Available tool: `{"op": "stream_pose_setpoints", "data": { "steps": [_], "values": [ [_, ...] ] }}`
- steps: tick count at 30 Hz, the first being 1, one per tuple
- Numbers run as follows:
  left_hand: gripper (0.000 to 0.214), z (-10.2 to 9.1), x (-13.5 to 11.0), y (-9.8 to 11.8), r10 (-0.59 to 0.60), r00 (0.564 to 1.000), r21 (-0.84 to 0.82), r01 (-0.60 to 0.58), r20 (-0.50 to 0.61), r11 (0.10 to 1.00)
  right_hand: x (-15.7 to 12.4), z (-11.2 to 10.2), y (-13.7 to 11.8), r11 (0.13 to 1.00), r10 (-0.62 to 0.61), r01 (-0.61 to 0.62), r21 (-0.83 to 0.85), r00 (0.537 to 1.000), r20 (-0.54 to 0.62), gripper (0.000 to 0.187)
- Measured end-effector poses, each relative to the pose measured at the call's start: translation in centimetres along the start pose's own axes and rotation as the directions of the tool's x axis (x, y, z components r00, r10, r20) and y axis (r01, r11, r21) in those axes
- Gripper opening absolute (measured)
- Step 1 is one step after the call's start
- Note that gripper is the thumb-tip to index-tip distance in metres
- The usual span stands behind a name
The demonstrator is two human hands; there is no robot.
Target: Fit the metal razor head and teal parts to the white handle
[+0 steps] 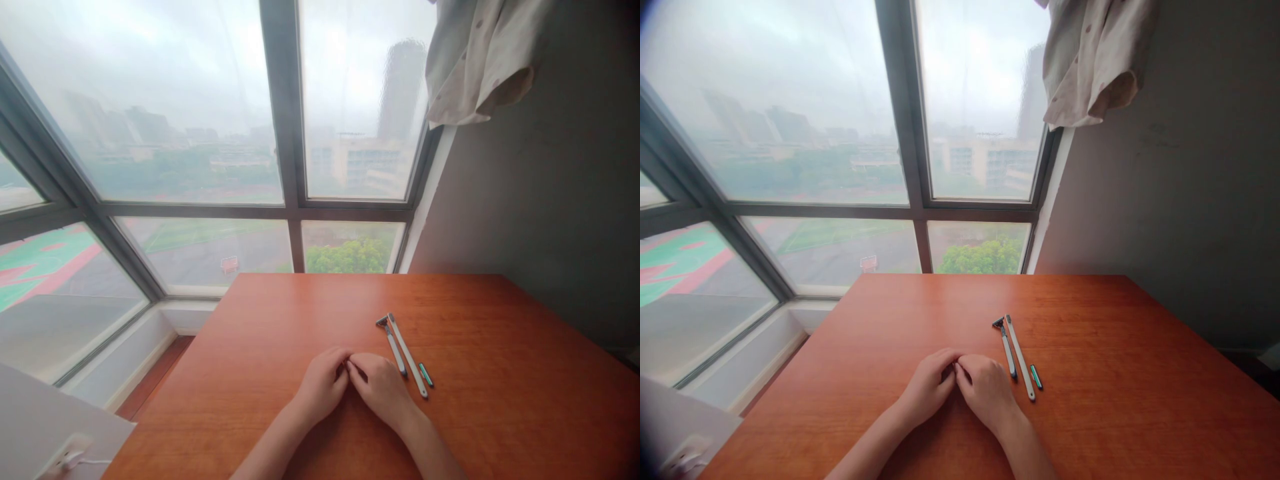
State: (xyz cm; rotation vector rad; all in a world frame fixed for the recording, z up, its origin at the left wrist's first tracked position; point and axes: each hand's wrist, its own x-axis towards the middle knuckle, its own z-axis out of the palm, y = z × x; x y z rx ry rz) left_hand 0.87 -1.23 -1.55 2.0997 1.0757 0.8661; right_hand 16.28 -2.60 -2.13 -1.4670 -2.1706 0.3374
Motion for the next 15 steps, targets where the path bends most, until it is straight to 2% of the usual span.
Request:
{"op": "stream_pose_setpoints", "data": {
  "steps": [15],
  "values": [
    [0.035,0.08,0.01,-0.01,-0.011,1.0,-0.022,0.011,0.01,1.0,0.0,-0.06,0.04,1.0,0.006,-0.006,-0.004,1.0,0.015,0.027]
  ]
}}
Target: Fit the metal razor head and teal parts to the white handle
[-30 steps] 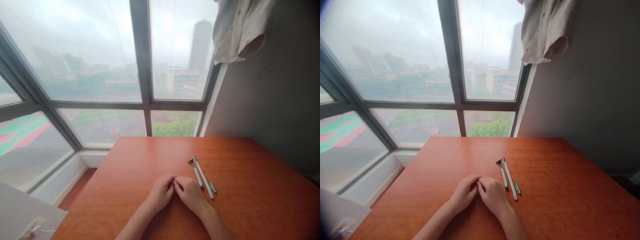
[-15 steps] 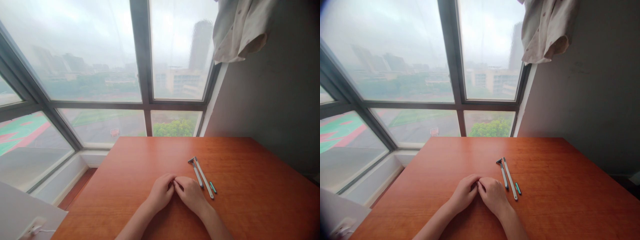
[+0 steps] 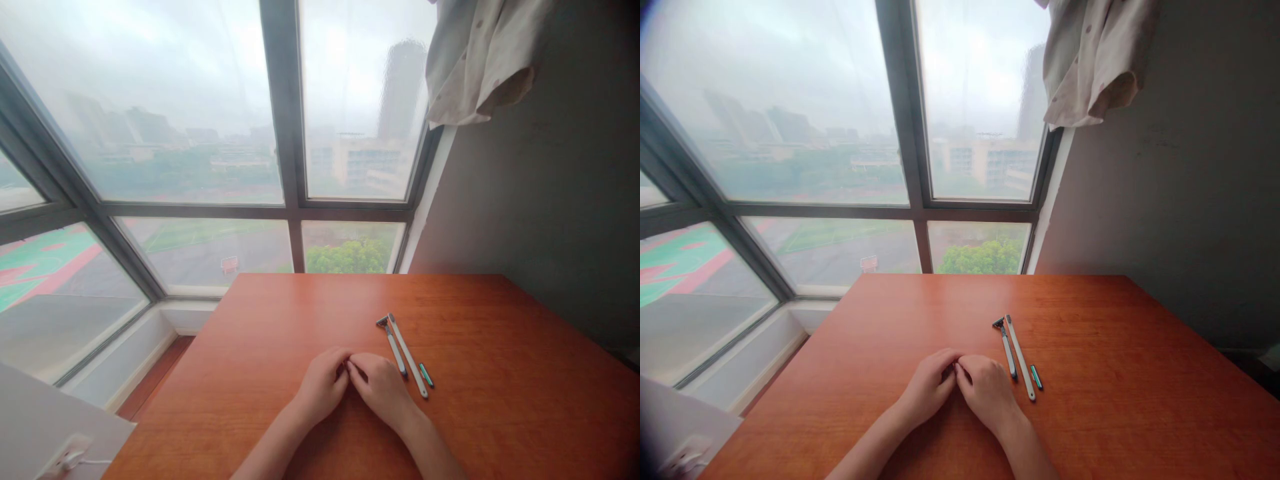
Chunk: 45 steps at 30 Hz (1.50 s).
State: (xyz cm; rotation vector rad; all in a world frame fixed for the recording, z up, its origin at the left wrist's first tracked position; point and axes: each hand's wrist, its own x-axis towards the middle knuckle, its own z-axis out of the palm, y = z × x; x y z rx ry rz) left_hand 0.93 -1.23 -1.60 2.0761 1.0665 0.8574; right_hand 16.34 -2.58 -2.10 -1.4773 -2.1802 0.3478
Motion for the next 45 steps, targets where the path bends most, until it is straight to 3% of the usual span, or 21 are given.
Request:
{"op": "stream_pose_setpoints", "data": {
  "steps": [9,14,17,21,26,35,41,45],
  "values": [
    [0.029,0.0,0.0,0.0,0.004,1.0,0.022,-0.004,0.009,1.0,0.0,-0.2,0.0,0.999,-0.01,0.012,0.043,0.999,-0.039,0.027],
    [0.025,0.0,-0.1,-0.4,-0.012,1.0,0.066,0.01,0.022,0.998,-0.2,-1.6,2.2,0.997,0.065,-0.053,0.047,0.949,-0.307,0.024],
    [0.024,0.0,-0.1,-0.5,-0.006,0.999,0.08,0.003,0.033,0.997,-1.0,-2.3,4.9,0.997,0.074,-0.079,0.004,0.916,-0.394,0.021],
    [0.023,0.1,-0.2,-0.4,0.0,1.0,0.092,-0.003,0.028,0.996,-2.6,-2.1,7.6,0.99,0.029,-0.075,-0.123,0.942,-0.333,0.033],
    [0.022,0.1,-0.2,-0.4,0.002,1.0,0.102,-0.004,0.018,0.995,-3.7,-1.0,8.4,0.977,0.0,-0.038,-0.212,0.984,-0.178,0.047],
    [0.023,0.2,-0.1,-0.6,0.009,1.0,0.094,-0.011,0.02,0.995,-2.8,1.5,7.1,0.989,-0.004,-0.023,-0.146,0.983,-0.183,0.055],
    [0.027,-0.2,0.0,-0.8,0.003,1.0,0.08,-0.002,-0.014,0.997,-0.8,3.9,3.2,0.997,0.052,-0.065,-0.045,0.969,-0.241,0.053],
    [0.026,-1.2,0.3,-1.3,-0.037,0.995,0.081,0.045,-0.098,0.996,1.2,5.3,0.1,0.994,0.113,-0.11,0.025,0.955,-0.274,0.05]
  ]
}}
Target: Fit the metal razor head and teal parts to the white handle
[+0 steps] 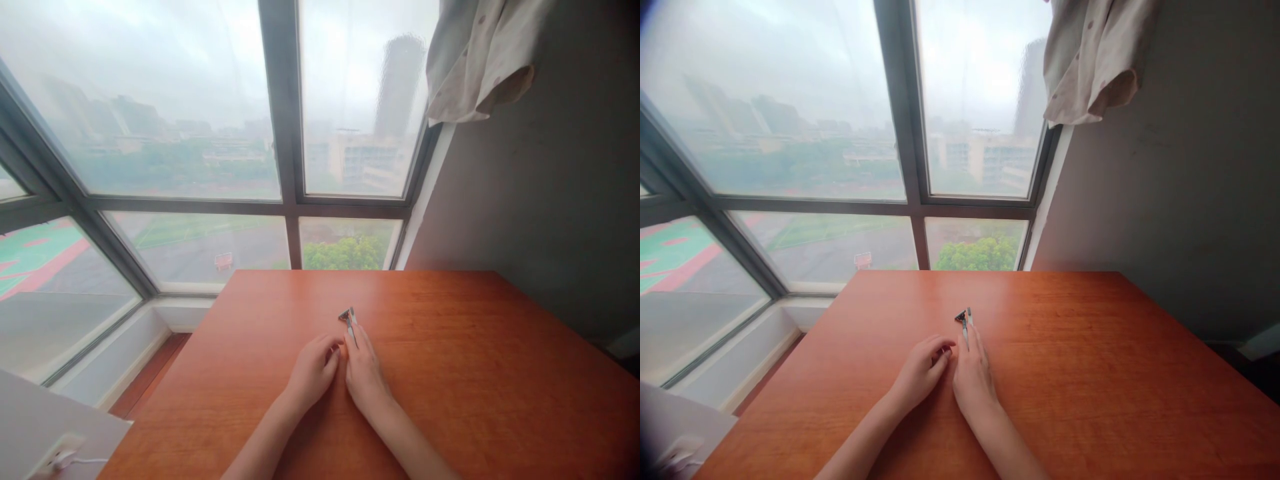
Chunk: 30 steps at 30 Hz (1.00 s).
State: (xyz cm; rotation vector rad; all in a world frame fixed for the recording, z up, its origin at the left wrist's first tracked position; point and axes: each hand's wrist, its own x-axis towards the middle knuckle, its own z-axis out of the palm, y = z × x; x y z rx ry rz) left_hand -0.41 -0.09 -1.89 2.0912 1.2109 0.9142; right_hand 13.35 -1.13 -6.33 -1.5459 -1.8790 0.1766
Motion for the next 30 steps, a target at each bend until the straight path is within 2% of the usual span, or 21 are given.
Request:
{"op": "stream_pose_setpoints", "data": {
  "steps": [3,6,9,12,16,20,24,30],
  "values": [
    [0.025,-0.5,0.2,-0.5,-0.037,0.998,0.017,0.038,-0.042,0.999,0.7,0.6,-1.4,0.999,0.009,-0.009,0.051,1.0,-0.001,0.047],
    [0.023,-0.7,0.1,-0.8,-0.062,0.997,0.048,0.064,-0.05,0.997,1.0,0.1,-1.4,0.993,0.003,-0.003,0.118,1.0,0.005,0.046],
    [0.022,-0.6,0.0,-0.7,-0.069,0.997,0.072,0.072,-0.04,0.995,1.0,-1.8,0.0,0.981,0.008,-0.012,0.195,1.0,0.02,0.047],
    [0.022,-0.5,-0.1,-0.6,-0.071,0.997,0.095,0.073,-0.026,0.993,0.7,-4.3,1.5,0.964,0.013,-0.041,0.261,0.994,0.108,0.048],
    [0.022,-0.4,-0.1,-0.4,-0.064,0.998,0.124,0.065,-0.009,0.99,-0.3,-6.4,2.2,0.963,-0.115,0.06,0.264,0.974,0.197,0.057],
    [0.022,-0.2,-0.1,-0.4,-0.057,0.998,0.147,0.057,0.0,0.987,-0.8,-6.6,1.7,0.965,-0.182,0.133,0.226,0.961,0.207,0.053],
    [0.022,-0.2,-0.2,-0.5,-0.057,0.998,0.146,0.056,0.002,0.988,-0.4,-6.5,1.5,0.967,-0.17,0.125,0.221,0.965,0.198,0.042],
    [0.022,-0.1,-0.3,-0.6,-0.06,0.998,0.133,0.06,0.0,0.989,-0.2,-6.9,2.2,0.975,-0.155,0.122,0.188,0.973,0.171,0.039]
  ]
}}
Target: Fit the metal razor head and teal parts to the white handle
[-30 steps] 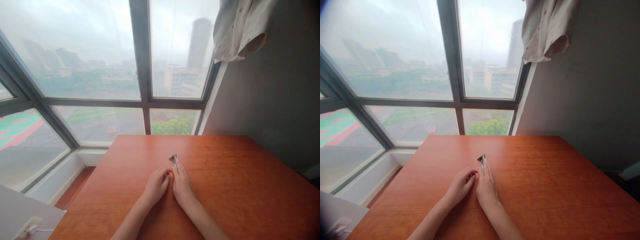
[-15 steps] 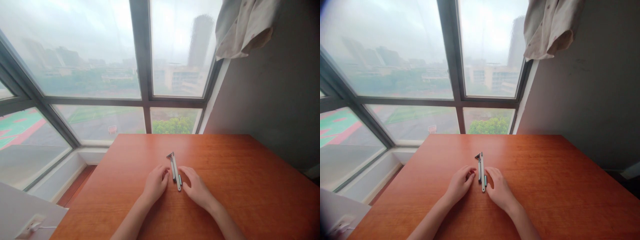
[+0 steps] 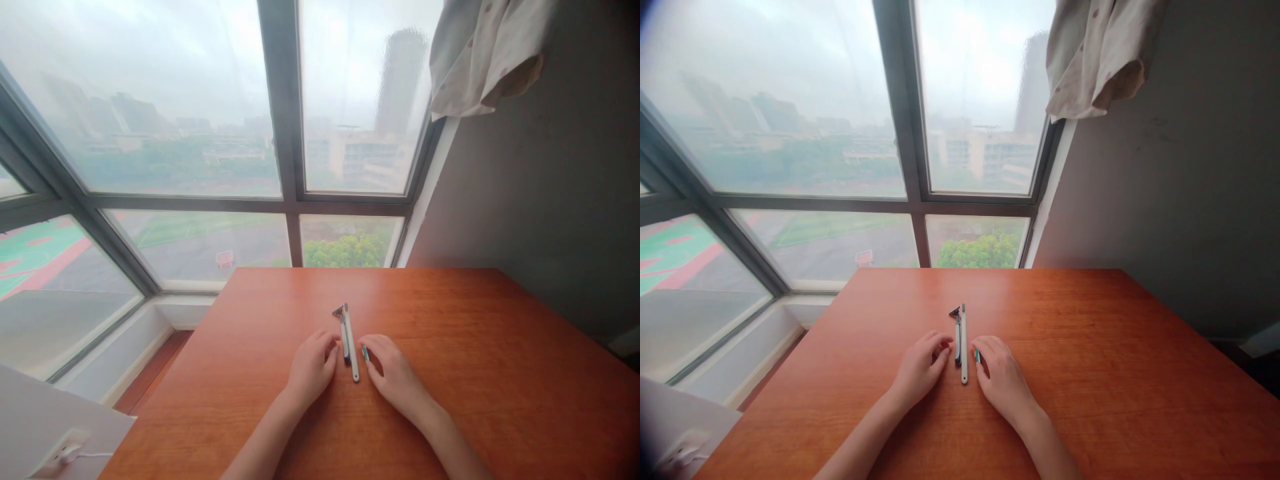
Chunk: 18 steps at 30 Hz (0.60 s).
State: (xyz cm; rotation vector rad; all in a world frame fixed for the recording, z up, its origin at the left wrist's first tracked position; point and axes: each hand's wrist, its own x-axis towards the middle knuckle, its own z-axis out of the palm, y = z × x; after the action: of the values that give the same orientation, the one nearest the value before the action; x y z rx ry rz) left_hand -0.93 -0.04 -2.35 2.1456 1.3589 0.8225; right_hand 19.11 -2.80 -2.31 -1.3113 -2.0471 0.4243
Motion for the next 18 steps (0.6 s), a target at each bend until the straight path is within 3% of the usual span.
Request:
{"op": "stream_pose_setpoints", "data": {
  "steps": [6,10,14,18],
  "values": [
    [0.023,0.1,0.1,0.1,-0.016,1.0,-0.004,0.016,-0.002,1.0,0.7,0.0,0.6,1.0,0.02,-0.02,-0.008,1.0,-0.005,0.037],
    [0.023,0.0,0.3,0.0,-0.032,0.999,-0.016,0.032,-0.01,0.999,2.4,0.3,2.0,0.991,0.131,-0.131,0.008,0.988,-0.085,0.031],
    [0.022,-0.2,0.4,-0.3,-0.045,0.999,-0.056,0.043,-0.022,0.997,3.2,0.7,3.8,0.962,0.273,-0.263,0.076,0.942,-0.197,0.024],
    [0.021,-0.1,0.4,-0.4,-0.037,0.999,-0.046,0.036,-0.029,0.998,2.9,0.9,4.4,0.964,0.264,-0.25,0.09,0.936,-0.231,0.025]
  ]
}}
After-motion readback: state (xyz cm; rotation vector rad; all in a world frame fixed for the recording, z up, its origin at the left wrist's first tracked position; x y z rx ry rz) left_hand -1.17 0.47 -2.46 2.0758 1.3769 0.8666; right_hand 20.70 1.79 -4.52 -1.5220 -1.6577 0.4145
